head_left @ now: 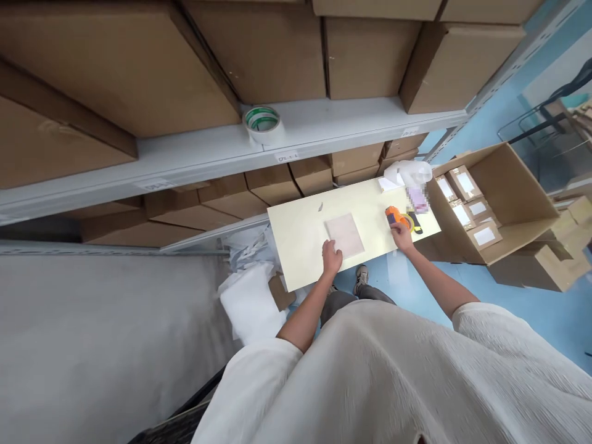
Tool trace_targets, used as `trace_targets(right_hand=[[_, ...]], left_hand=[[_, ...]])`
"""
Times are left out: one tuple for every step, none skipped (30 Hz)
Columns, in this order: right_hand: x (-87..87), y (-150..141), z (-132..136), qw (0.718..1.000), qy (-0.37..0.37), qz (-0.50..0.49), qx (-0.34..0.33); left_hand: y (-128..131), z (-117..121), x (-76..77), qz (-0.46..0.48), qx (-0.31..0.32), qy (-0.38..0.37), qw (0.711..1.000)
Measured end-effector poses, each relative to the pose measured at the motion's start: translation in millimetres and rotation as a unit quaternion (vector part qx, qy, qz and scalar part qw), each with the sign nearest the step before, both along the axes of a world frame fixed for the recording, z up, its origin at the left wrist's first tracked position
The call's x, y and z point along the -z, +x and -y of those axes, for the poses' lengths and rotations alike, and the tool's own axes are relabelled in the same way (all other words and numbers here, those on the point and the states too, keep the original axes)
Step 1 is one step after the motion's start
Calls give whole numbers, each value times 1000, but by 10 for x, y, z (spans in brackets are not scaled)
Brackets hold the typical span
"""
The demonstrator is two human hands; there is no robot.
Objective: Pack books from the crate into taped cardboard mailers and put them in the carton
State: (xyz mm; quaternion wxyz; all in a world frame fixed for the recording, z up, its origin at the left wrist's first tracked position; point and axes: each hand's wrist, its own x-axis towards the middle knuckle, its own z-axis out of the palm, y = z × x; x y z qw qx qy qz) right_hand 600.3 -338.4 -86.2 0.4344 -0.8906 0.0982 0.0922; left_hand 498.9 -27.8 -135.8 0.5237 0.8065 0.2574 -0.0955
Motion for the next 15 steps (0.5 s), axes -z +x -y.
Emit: trace_targets(right_hand=[[-39, 43, 202, 1000, -16, 3, 20], [-65, 88, 400, 999, -35, 0, 34], [-75, 133, 587, 997, -58, -11, 39], [-70, 179, 760, 995, -85, -26, 36], [-50, 223, 915, 992, -115, -40, 25], [-17, 264, 1049, 988, -147, -55, 10], [25, 301, 1162, 982, -178, -67, -9], [74, 334, 1253, 975, -206, -76, -31], [125, 362, 1323, 968, -231, -82, -53], [174, 386, 1375, 961, -252, -85, -76], [220, 406, 1412, 954, -269, -84, -98], [259, 423, 1436, 948, -284, -82, -119], [291, 437, 1450, 942, -296, -79, -137], [317, 449, 1457, 936, -307, -75, -153], [337, 459, 1458, 931, -316, -70, -166]], left_hand=[[21, 44, -29, 4, -3, 14, 1000], [41, 91, -58, 7, -4, 24, 1000], [58, 141, -87, 9, -5, 31, 999], [71, 192, -114, 11, -6, 36, 999], [80, 242, -140, 13, -6, 41, 999], [82, 288, -163, 13, -7, 46, 999], [76, 328, -185, 13, -9, 49, 999], [64, 361, -204, 11, -10, 51, 999], [46, 386, -222, 9, -11, 52, 999], [24, 404, -238, 5, -11, 53, 999], [-1, 415, -251, 2, -12, 54, 998], [-27, 420, -263, -1, -13, 56, 998], [-52, 422, -272, -4, -14, 59, 998], [-77, 422, -280, -7, -17, 63, 998], [-100, 421, -286, -9, -19, 67, 998]])
